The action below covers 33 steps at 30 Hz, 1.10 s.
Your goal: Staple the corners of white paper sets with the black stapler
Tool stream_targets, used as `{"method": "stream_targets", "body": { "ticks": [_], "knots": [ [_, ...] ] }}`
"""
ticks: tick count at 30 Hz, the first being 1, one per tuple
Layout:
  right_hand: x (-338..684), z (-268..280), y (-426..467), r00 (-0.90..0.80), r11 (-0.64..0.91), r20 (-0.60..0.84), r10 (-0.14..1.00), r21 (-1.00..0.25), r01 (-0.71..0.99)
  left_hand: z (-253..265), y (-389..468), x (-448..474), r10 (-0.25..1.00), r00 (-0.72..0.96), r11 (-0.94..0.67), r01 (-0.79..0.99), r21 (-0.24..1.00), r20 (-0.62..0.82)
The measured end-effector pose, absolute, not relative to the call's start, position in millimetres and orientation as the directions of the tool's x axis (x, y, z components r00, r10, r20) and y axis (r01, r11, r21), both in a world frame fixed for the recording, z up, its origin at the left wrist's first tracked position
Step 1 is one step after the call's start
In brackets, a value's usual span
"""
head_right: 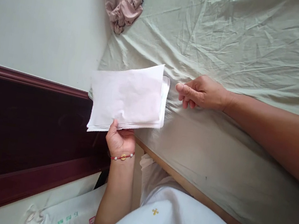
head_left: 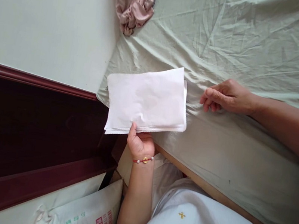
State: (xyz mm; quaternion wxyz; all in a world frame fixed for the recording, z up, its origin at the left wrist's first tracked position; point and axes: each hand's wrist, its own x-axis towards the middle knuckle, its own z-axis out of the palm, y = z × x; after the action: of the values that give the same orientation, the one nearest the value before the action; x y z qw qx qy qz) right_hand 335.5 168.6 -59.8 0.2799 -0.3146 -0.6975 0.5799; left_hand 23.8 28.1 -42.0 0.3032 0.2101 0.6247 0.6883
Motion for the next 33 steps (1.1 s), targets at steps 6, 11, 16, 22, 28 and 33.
{"method": "stream_targets", "body": {
  "ticks": [6,11,16,22,28,33],
  "knots": [
    [337.0,-56.4,170.3,-0.743,0.065,0.011,0.669,-0.997,0.044,-41.2,24.8,51.7,0.721,-0.691,-0.082,-0.159,0.984,-0.051],
    [336.8,-47.0,168.4,-0.703,0.023,-0.001,0.711,-0.999,0.025,-37.4,19.4,82.0,0.736,-0.677,-0.122,-0.108,0.987,0.017],
    [334.0,-53.5,167.1,-0.634,-0.149,-0.013,0.773,-0.976,-0.161,-51.8,12.2,97.2,0.816,-0.578,-0.031,-0.07,0.997,-0.015],
    [335.5,-60.3,171.0,-0.542,-0.19,-0.044,0.839,-0.957,-0.218,-48.3,-0.6,58.2,0.867,-0.492,0.035,-0.104,0.994,-0.082],
    [335.6,-51.6,165.4,-0.594,-0.236,-0.077,0.801,-0.952,-0.194,-18.1,-7.0,-2.5,0.879,-0.476,0.001,0.015,1.0,0.006],
    [335.4,-39.0,156.4,-0.619,-0.202,-0.041,0.784,-0.96,-0.193,-15.9,-2.0,1.6,0.837,-0.542,0.039,0.194,0.98,0.074]
  ]
}}
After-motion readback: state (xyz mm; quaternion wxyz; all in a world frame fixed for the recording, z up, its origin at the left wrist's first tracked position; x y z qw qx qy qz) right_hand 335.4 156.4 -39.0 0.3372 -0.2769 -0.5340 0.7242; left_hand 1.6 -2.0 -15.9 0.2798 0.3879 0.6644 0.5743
